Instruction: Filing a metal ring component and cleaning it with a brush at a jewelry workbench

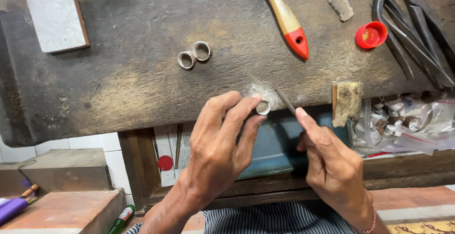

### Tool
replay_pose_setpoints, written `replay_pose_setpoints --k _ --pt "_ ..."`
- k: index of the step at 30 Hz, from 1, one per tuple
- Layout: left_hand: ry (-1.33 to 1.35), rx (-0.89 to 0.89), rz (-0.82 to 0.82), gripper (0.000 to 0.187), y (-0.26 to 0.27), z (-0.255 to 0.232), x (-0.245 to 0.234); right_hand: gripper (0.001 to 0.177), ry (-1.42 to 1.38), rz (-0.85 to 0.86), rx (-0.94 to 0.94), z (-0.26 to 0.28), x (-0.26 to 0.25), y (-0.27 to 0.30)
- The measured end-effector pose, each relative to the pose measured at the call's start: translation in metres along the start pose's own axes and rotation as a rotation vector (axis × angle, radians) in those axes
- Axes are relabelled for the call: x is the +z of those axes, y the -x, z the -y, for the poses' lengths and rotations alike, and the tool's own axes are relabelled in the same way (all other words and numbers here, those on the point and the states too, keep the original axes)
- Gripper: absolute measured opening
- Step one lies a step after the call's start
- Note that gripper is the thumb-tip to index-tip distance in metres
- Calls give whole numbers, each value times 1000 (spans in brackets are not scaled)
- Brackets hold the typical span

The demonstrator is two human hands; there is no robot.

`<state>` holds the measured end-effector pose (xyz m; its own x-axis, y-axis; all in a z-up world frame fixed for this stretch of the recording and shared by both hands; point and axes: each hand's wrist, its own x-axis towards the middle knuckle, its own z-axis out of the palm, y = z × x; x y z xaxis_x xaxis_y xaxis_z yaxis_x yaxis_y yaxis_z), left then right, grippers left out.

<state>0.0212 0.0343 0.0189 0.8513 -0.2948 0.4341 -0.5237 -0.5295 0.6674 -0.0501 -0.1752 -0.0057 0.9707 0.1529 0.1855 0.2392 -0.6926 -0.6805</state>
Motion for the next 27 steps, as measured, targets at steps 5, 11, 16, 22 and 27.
replay_pose_setpoints --k 5,11,16,22,27 --pt "-19 -2 -18 24 1 1 3 41 -53 44 13 -2 -3 -1" --pt "-56 -2 -80 19 -1 -1 8 40 -119 1 40 10 -10 1" --pt "-60 4 -91 18 -3 -3 8 40 -112 48 34 12 -11 4" --pt "-66 -13 -97 16 -5 -4 8 39 -68 84 -7 13 -14 -1" --pt "-51 -21 -77 16 -3 -1 9 39 -34 117 -12 14 -16 -4"
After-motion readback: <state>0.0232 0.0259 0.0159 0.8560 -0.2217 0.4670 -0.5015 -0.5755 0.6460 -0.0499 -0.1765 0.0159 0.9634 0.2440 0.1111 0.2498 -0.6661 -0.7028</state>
